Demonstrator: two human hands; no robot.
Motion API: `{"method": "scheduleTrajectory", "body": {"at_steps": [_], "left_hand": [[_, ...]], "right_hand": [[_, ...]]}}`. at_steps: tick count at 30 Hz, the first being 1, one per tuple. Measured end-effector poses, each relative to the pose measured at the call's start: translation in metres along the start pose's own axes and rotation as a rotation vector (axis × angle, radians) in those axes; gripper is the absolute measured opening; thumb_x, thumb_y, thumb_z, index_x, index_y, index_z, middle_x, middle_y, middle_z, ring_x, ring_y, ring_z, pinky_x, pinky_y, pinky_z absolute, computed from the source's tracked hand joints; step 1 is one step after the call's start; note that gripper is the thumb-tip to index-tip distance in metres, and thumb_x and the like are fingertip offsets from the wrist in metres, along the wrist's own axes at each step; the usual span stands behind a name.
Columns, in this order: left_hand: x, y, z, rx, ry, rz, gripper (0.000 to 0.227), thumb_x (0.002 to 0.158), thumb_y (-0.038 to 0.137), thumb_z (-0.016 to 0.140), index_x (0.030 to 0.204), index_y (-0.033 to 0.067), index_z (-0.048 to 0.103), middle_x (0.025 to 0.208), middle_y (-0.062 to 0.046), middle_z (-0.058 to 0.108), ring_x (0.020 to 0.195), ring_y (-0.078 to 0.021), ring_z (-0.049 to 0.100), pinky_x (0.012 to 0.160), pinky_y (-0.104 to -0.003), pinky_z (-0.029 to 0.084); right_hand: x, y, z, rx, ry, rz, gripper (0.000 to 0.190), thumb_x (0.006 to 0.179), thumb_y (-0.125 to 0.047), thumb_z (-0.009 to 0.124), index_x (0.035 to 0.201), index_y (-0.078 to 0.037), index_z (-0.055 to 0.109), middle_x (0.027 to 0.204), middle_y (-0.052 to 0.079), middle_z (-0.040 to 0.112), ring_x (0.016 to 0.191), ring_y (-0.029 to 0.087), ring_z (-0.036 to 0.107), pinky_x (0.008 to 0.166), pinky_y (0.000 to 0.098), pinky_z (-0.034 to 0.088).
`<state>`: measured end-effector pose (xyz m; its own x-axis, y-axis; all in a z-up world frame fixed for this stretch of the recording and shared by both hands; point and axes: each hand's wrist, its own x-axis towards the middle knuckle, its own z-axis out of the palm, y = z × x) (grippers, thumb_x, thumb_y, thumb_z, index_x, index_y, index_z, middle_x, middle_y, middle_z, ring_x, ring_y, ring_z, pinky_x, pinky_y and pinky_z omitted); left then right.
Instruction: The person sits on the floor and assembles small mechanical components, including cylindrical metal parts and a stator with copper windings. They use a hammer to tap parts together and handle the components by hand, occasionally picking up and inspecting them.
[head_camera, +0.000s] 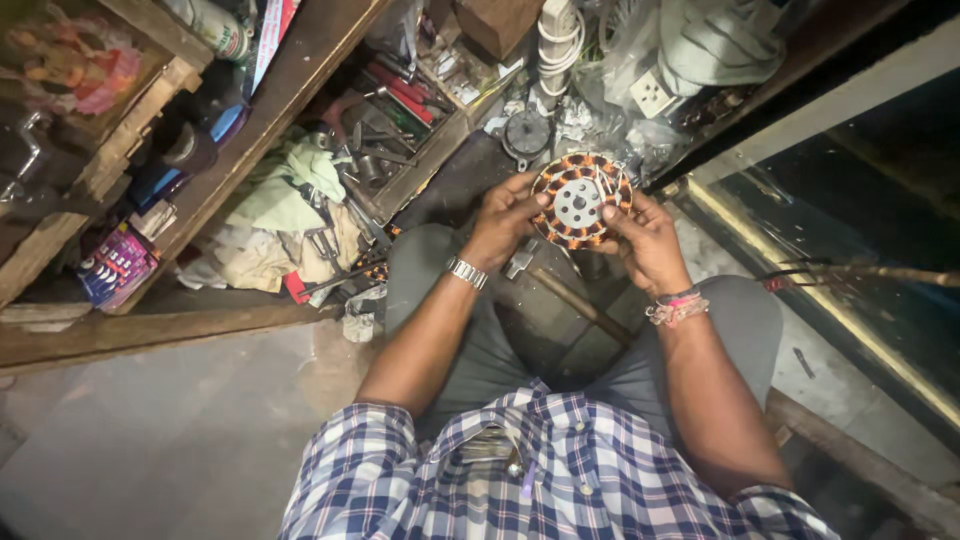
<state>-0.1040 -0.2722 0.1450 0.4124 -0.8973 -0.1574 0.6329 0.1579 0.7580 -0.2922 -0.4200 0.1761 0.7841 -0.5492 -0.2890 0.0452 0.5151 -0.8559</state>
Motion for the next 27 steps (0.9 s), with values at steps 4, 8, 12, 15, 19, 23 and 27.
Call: {"method": "scheduleTrajectory", "body": {"at_steps": [4, 8, 12, 15, 19, 23, 27], "left_hand": [[0.001, -0.001, -0.004, 0.000, 0.023, 0.016, 0.046, 0.099, 0.008, 0.066, 0.142, -0.0037, 0.054, 0.121, -0.015, 0.071, 0.102, -0.0205, 0.072, 0.079, -0.037, 0.064], [0.005, -0.008, -0.003, -0.058, 0.043, -0.007, 0.043, 0.100, 0.008, 0.065, 0.140, -0.0043, 0.055, 0.122, -0.014, 0.070, 0.104, -0.0200, 0.072, 0.082, -0.038, 0.065], [0.006, -0.012, -0.007, -0.073, 0.022, -0.015, 0.042, 0.099, 0.008, 0.065, 0.139, -0.0025, 0.055, 0.121, -0.013, 0.071, 0.106, -0.0204, 0.072, 0.082, -0.039, 0.066], [0.007, -0.014, -0.009, -0.057, 0.010, 0.000, 0.042, 0.100, 0.008, 0.066, 0.140, -0.0026, 0.055, 0.122, -0.013, 0.071, 0.106, -0.0205, 0.071, 0.084, -0.038, 0.064], [0.006, -0.009, -0.003, -0.008, 0.008, -0.020, 0.045, 0.100, 0.011, 0.066, 0.141, -0.0029, 0.055, 0.123, -0.014, 0.071, 0.109, -0.0209, 0.071, 0.086, -0.039, 0.063], [-0.006, 0.006, 0.013, 0.645, 0.074, 0.234, 0.087, 0.091, 0.032, 0.079, 0.156, -0.0033, 0.034, 0.144, -0.022, 0.057, 0.129, -0.0305, 0.060, 0.105, -0.048, 0.051], [-0.018, 0.017, 0.035, 1.447, -0.056, 0.541, 0.145, 0.058, 0.059, 0.094, 0.158, -0.0019, 0.008, 0.160, -0.032, 0.028, 0.148, -0.0472, 0.028, 0.119, -0.059, 0.025]], "right_hand": [[0.002, -0.004, 0.001, 0.012, -0.004, 0.052, 0.037, 0.098, -0.014, 0.067, 0.133, -0.002, 0.060, 0.113, 0.009, 0.072, 0.097, 0.021, 0.074, 0.076, 0.0400, 0.067], [0.002, -0.006, -0.002, 0.043, -0.023, 0.040, 0.036, 0.103, -0.020, 0.064, 0.130, 0.004, 0.061, 0.115, 0.014, 0.072, 0.098, 0.023, 0.074, 0.080, 0.0433, 0.066], [0.003, -0.005, -0.001, 0.050, 0.006, 0.004, 0.035, 0.104, -0.018, 0.063, 0.129, 0.006, 0.062, 0.116, 0.016, 0.072, 0.099, 0.026, 0.074, 0.082, 0.0463, 0.065], [0.001, -0.005, -0.001, 0.087, 0.000, -0.010, 0.034, 0.103, -0.017, 0.062, 0.129, 0.005, 0.062, 0.116, 0.016, 0.073, 0.099, 0.026, 0.075, 0.082, 0.0468, 0.065], [0.000, -0.003, -0.005, 0.134, -0.008, -0.027, 0.032, 0.101, -0.015, 0.064, 0.127, 0.004, 0.063, 0.113, 0.015, 0.073, 0.097, 0.026, 0.075, 0.083, 0.0479, 0.066], [0.002, 0.007, -0.016, 0.143, 0.062, -0.051, 0.025, 0.102, -0.015, 0.066, 0.119, 0.003, 0.067, 0.108, 0.013, 0.074, 0.092, 0.023, 0.074, 0.080, 0.0449, 0.066], [0.001, 0.014, -0.030, 0.104, 0.062, -0.076, 0.020, 0.110, -0.015, 0.068, 0.107, 0.005, 0.067, 0.100, 0.013, 0.073, 0.081, 0.021, 0.071, 0.068, 0.0374, 0.058]]}}
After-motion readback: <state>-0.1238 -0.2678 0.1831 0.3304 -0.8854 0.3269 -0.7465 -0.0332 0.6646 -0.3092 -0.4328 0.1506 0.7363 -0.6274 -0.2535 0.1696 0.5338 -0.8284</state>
